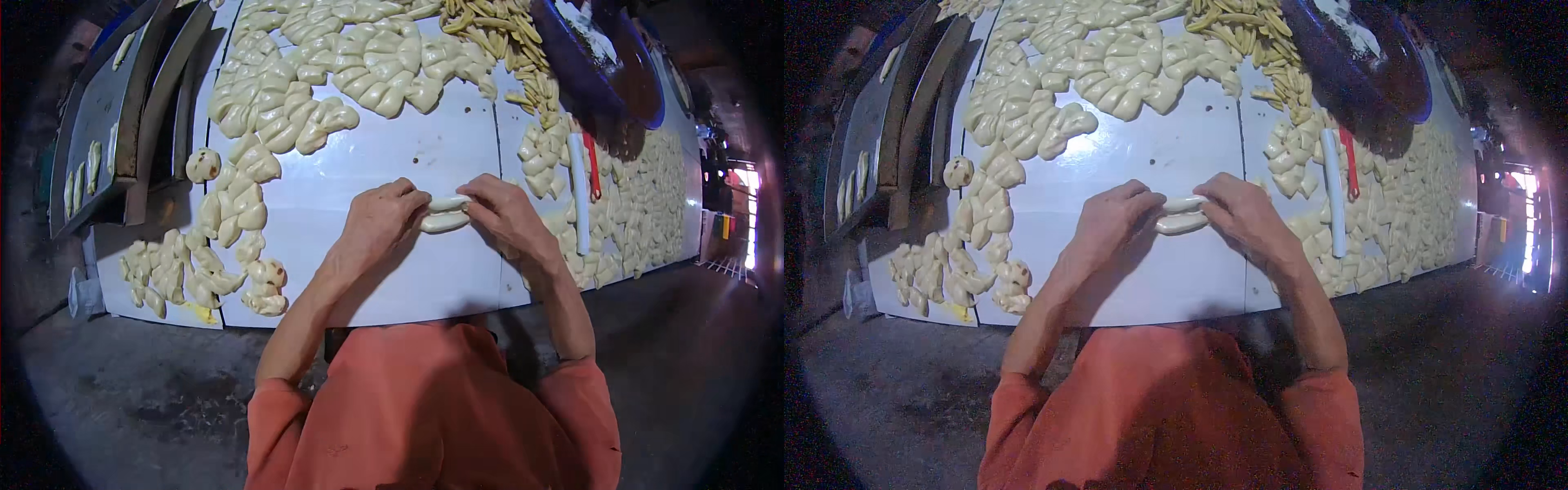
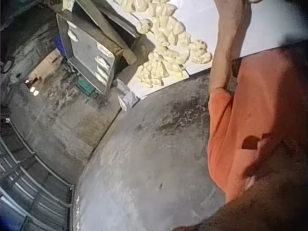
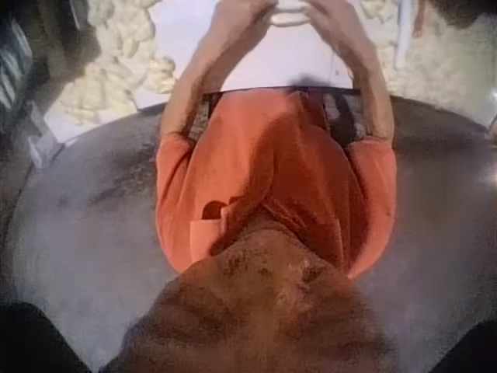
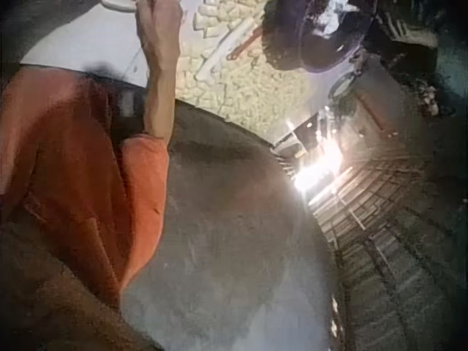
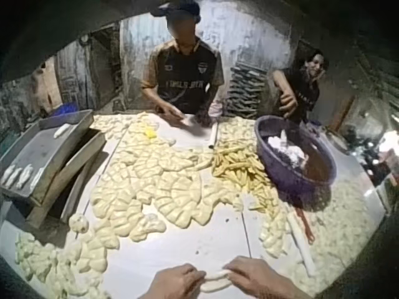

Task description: The person prepares bread by flattening dough with a rolling pin, applying a dark filling with a spatula, and rolling the dough into cylinders before placing them on a metal tray.

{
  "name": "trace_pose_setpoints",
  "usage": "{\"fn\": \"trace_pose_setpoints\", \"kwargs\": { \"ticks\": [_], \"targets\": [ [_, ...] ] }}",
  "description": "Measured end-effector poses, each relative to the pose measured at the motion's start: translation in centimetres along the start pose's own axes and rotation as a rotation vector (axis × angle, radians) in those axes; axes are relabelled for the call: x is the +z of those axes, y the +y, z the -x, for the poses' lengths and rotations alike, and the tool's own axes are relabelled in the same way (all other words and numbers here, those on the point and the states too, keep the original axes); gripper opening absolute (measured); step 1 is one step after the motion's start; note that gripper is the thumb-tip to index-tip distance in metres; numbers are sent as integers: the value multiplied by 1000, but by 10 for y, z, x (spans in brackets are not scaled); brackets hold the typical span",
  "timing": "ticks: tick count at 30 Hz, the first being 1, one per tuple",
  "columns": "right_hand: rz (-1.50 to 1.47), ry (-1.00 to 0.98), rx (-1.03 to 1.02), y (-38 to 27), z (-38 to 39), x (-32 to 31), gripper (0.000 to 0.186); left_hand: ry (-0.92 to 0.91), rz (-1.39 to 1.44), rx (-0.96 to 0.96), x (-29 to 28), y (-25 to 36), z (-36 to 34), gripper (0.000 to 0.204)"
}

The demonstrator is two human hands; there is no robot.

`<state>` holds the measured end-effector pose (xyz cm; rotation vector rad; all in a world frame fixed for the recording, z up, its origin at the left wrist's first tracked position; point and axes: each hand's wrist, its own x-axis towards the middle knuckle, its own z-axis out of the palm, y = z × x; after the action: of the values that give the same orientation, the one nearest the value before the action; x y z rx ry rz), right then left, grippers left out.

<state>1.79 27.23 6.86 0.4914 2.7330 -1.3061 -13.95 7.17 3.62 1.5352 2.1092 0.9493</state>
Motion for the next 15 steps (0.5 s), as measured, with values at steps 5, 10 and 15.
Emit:
{"fn": "trace_pose_setpoints", "kwargs": {
  "ticks": [5, 10, 15],
  "targets": [
    [80, -10, -81, -5, 6, 0, 36, -3, -38, -21, 2, -2, 2, 33],
    [152, -45, -130, 5, 6, 6, 37, -19, -14, 10, -5, 10, -1, 35],
    [51, -96, -30, -1, 1, -1, 34, 3, -51, -73, -3, 6, 0, 28]
  ]
}}
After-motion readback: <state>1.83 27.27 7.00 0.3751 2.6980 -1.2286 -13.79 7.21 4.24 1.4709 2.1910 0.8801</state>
